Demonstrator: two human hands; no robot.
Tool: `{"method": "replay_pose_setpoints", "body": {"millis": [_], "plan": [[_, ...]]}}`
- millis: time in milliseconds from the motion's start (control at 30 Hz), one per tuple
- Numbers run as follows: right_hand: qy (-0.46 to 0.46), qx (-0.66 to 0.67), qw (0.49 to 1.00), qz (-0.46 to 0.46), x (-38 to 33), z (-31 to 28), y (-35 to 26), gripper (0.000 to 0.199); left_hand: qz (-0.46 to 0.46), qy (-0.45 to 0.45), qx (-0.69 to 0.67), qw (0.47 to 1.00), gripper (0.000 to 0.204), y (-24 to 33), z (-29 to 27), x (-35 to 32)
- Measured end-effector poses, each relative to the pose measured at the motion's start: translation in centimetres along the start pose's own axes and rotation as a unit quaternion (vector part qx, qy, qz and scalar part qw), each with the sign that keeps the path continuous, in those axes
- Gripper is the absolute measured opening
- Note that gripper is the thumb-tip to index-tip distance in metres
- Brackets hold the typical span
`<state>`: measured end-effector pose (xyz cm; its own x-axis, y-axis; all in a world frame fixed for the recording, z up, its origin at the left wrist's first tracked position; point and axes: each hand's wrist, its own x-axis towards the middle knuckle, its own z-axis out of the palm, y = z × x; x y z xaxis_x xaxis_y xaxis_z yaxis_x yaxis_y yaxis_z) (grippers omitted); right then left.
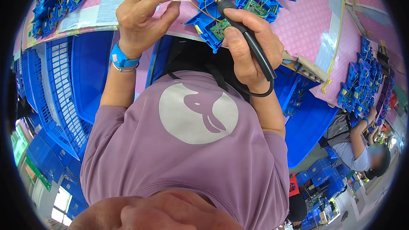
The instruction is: Soldering electronic components onto small blue circuit boards in an assembly line environment.
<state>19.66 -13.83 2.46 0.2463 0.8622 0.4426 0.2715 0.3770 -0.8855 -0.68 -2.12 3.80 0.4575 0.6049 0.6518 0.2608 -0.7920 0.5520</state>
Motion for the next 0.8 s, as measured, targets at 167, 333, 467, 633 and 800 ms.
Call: {"method": "replay_pose_setpoints", "body": {"millis": [167, 333, 467, 633, 800], "plan": [[-0.005, 0.001, 1.0, 0.003, 0.0, -0.2, -0.4, 0.025, 0.029, -0.039, -0.033, 0.998, 0.023, -1.8, 0.8, -1.3], [-0.006, -0.01, 1.0, -0.01, -0.2, -0.5, -0.3, 0.025, 0.009, -0.109, 0.043, 0.993, 0.023, -1.7, 1.1, -1.3], [-0.006, -0.033, 0.999, -0.017, -0.3, -0.3, -0.5, 0.031, 0.031, -0.127, 0.069, 0.989, 0.024, -1.7, 1.0, -1.1], [-0.01, -0.027, 0.999, -0.017, -0.3, -0.4, -0.4, 0.032, 0.055, -0.145, 0.089, 0.984, 0.023, -1.7, 0.8, -1.0], [-0.012, -0.021, 1.0, -0.015, -0.4, -0.5, -0.4, 0.032, 0.066, -0.172, 0.108, 0.977, 0.023, -1.9, 0.6, -1.1]]}}
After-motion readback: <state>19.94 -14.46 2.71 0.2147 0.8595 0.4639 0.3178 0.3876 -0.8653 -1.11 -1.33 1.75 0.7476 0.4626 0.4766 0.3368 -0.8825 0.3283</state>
